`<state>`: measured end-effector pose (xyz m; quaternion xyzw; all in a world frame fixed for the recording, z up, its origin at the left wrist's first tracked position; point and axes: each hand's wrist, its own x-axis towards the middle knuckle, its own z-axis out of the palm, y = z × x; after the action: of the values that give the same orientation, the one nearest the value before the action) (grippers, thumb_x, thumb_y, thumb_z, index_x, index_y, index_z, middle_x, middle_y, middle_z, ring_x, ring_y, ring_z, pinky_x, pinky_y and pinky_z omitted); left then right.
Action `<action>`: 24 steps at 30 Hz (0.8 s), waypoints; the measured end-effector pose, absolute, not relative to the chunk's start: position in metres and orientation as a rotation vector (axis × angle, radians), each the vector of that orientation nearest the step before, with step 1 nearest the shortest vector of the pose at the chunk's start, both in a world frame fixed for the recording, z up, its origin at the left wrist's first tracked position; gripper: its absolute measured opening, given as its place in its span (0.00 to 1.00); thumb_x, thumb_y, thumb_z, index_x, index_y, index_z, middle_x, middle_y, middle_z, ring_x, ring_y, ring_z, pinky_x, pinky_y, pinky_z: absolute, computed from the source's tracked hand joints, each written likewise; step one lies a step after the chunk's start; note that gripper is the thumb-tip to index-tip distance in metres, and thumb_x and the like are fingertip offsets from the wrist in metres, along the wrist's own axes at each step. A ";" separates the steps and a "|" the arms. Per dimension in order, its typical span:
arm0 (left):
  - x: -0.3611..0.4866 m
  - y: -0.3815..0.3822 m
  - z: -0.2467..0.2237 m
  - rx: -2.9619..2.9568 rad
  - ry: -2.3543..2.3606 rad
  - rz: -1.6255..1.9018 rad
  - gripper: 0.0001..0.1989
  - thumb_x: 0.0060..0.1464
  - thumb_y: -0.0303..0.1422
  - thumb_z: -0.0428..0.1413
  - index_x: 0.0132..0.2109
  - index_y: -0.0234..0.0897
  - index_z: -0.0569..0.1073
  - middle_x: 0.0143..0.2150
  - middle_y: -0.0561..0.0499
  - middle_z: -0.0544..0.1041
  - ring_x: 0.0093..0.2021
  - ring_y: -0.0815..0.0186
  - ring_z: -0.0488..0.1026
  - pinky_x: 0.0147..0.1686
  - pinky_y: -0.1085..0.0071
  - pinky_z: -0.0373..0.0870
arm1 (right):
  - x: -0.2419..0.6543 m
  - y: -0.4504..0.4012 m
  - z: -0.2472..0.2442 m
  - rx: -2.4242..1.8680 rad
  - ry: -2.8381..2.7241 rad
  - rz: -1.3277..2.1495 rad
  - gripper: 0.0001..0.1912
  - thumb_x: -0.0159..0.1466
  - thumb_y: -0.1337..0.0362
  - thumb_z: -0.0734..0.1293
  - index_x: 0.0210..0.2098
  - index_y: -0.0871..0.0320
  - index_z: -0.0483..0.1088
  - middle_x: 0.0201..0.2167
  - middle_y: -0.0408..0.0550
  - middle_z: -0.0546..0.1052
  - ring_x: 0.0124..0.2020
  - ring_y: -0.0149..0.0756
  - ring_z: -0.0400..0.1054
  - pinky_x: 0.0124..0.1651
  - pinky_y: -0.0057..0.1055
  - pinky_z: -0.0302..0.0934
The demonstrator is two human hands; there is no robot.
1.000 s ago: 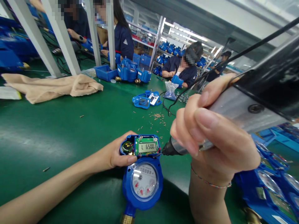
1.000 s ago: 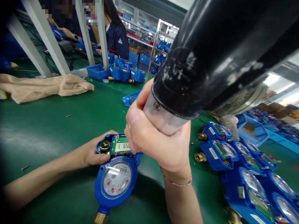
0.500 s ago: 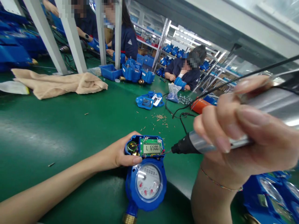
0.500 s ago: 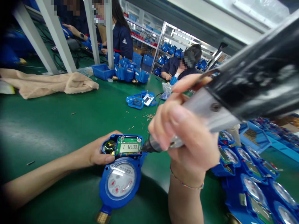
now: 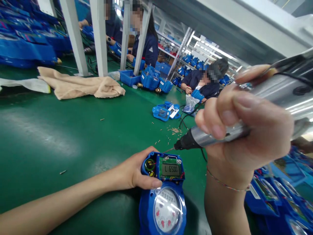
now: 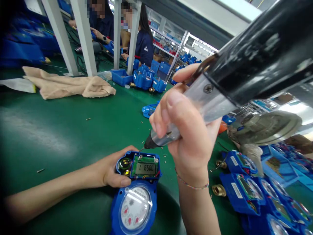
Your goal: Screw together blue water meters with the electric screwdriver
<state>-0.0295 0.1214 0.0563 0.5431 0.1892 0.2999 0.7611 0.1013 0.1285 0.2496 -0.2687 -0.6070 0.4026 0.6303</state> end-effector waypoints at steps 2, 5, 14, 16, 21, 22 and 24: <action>-0.029 0.122 0.056 1.187 0.425 0.665 0.32 0.42 0.44 0.68 0.51 0.39 0.64 0.48 0.46 0.78 0.49 0.52 0.75 0.47 0.59 0.70 | 0.102 0.133 0.240 -0.584 -1.413 0.966 0.11 0.62 0.55 0.69 0.34 0.52 0.64 0.16 0.34 0.61 0.12 0.26 0.52 0.16 0.29 0.47; -0.030 0.122 0.058 1.206 0.440 0.659 0.32 0.42 0.44 0.68 0.51 0.39 0.64 0.47 0.47 0.78 0.48 0.52 0.75 0.47 0.59 0.71 | 0.104 0.137 0.232 -0.555 -1.463 0.949 0.09 0.58 0.64 0.70 0.35 0.52 0.64 0.17 0.33 0.59 0.11 0.26 0.51 0.15 0.28 0.46; -0.027 0.122 0.045 1.214 0.392 0.679 0.30 0.44 0.43 0.66 0.51 0.39 0.64 0.47 0.48 0.78 0.48 0.53 0.75 0.46 0.59 0.71 | 0.099 0.135 0.227 -0.574 -1.487 0.972 0.09 0.59 0.72 0.66 0.34 0.53 0.62 0.18 0.33 0.61 0.12 0.24 0.52 0.16 0.25 0.49; -0.026 0.122 0.040 1.198 0.372 0.693 0.30 0.45 0.43 0.66 0.51 0.39 0.64 0.47 0.48 0.77 0.48 0.53 0.74 0.46 0.59 0.71 | 0.099 0.135 0.229 -0.569 -1.499 0.988 0.10 0.58 0.74 0.66 0.32 0.53 0.61 0.18 0.33 0.62 0.12 0.24 0.53 0.16 0.24 0.50; -0.024 0.122 0.040 1.190 0.361 0.699 0.30 0.45 0.42 0.67 0.52 0.39 0.63 0.47 0.48 0.77 0.47 0.54 0.74 0.46 0.60 0.71 | 0.099 0.137 0.235 -0.555 -1.569 1.020 0.11 0.59 0.72 0.66 0.31 0.53 0.60 0.16 0.32 0.61 0.11 0.23 0.53 0.16 0.23 0.51; -0.025 0.121 0.042 1.186 0.362 0.694 0.30 0.45 0.42 0.67 0.51 0.39 0.63 0.47 0.48 0.77 0.48 0.54 0.74 0.46 0.60 0.70 | 0.099 0.137 0.235 -0.561 -1.577 1.024 0.11 0.59 0.72 0.66 0.30 0.52 0.59 0.16 0.31 0.61 0.11 0.23 0.53 0.16 0.23 0.52; -0.026 0.121 0.046 1.172 0.367 0.686 0.30 0.45 0.42 0.67 0.51 0.39 0.63 0.47 0.48 0.77 0.48 0.54 0.74 0.46 0.61 0.70 | 0.099 0.139 0.234 -0.567 -1.583 1.029 0.11 0.59 0.71 0.66 0.30 0.52 0.59 0.16 0.31 0.60 0.11 0.22 0.53 0.16 0.23 0.52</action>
<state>-0.0259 0.1212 0.0463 0.5389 0.1686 0.3155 0.7626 0.0985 0.1387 0.2339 -0.2398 -0.6694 0.4350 0.5524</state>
